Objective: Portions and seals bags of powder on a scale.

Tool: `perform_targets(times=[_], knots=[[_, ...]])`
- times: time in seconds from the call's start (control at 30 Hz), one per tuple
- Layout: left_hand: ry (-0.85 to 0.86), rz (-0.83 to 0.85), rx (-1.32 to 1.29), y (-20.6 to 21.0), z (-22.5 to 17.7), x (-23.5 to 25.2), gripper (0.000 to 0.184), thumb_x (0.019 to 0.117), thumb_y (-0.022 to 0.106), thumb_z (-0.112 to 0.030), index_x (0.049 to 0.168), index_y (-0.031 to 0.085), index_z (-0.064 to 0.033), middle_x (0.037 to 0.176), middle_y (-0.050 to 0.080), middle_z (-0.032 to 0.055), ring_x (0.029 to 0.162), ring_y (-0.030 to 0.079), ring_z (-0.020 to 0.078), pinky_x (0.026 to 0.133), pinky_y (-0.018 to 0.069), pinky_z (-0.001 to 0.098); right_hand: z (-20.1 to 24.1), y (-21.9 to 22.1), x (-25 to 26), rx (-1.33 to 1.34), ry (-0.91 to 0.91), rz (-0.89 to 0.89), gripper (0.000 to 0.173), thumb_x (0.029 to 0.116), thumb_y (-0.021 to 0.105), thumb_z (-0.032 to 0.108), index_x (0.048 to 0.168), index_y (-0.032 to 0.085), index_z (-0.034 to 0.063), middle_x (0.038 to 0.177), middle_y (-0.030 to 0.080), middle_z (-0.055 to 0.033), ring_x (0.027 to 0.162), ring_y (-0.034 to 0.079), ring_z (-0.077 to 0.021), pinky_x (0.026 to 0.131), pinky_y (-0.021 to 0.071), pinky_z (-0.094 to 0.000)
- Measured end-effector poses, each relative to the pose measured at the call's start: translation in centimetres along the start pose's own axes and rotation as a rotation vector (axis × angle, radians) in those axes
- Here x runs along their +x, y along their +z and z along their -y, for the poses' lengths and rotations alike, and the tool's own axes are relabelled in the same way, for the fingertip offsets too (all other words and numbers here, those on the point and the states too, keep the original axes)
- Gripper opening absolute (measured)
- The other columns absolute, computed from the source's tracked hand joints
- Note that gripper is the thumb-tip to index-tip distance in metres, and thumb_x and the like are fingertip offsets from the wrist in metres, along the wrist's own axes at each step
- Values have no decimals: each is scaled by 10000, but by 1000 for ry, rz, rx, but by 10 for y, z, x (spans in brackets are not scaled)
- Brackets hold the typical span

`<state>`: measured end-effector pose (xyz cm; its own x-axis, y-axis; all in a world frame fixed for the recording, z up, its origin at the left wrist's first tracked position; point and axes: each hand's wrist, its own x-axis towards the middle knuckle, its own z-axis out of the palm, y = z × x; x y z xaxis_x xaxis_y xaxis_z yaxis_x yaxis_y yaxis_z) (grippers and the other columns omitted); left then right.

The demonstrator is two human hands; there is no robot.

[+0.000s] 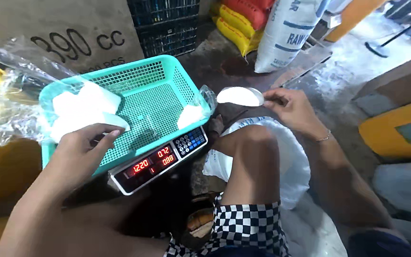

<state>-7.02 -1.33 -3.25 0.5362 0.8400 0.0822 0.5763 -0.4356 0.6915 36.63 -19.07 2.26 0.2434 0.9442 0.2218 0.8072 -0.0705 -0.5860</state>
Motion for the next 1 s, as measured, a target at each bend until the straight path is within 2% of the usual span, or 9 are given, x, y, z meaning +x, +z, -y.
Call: perform_targets(times=[0.07, 0.2, 0.33, 0.47, 0.57, 0.77, 1.0], knots=[[37, -7, -23, 1, -2, -1, 279, 1044, 527, -296, 1129, 720, -112, 904, 704, 23, 703, 633, 119, 645, 536, 385, 12, 1, 8, -75, -56, 12, 176, 985, 631, 3, 1140, 674, -70, 1057, 707, -178, 948, 693, -181, 901, 565, -336], [98, -18, 2, -5, -5, -5, 259, 1050, 535, -270, 1113, 721, -102, 897, 702, 31, 703, 632, 138, 636, 536, 398, 27, 2, 22, -202, -180, 24, 184, 976, 643, 18, 1128, 694, -72, 1069, 710, -220, 977, 694, -307, 933, 526, -494], [101, -45, 21, -12, -8, -10, 243, 1066, 537, -261, 1116, 720, -110, 856, 689, 43, 669, 623, 154, 598, 525, 395, 32, -2, 30, -284, -250, 42, 191, 969, 636, 7, 1129, 699, -77, 1089, 710, -245, 1009, 692, -382, 961, 500, -591], [67, -22, -31, -19, -15, -10, 224, 1053, 555, -266, 1119, 717, -127, 886, 690, 0, 729, 635, 79, 671, 544, 322, 35, -3, 31, -327, -285, 24, 186, 973, 624, 18, 1114, 698, -78, 1048, 710, -248, 967, 690, -387, 933, 492, -607], [82, -14, -83, -18, -18, -9, 229, 1051, 547, -275, 1107, 727, -145, 836, 683, -35, 682, 611, 40, 632, 515, 268, 35, -7, 32, -360, -296, 32, 190, 975, 622, 44, 1112, 707, -57, 1031, 713, -225, 953, 688, -367, 924, 480, -615], [63, 10, -96, -18, -16, -7, 230, 1059, 547, -262, 1106, 731, -131, 839, 687, -16, 678, 610, 57, 632, 519, 289, 38, -9, 32, -352, -302, 33, 210, 986, 599, 57, 1126, 690, -71, 1039, 700, -250, 957, 677, -389, 910, 480, -627], [38, 0, -108, -16, -16, -5, 218, 1059, 552, -255, 1097, 729, -134, 830, 684, -24, 686, 614, 43, 637, 515, 261, 35, -6, 30, -338, -300, 29, 204, 984, 607, 56, 1116, 692, -74, 1043, 698, -249, 958, 680, -379, 917, 495, -605]])
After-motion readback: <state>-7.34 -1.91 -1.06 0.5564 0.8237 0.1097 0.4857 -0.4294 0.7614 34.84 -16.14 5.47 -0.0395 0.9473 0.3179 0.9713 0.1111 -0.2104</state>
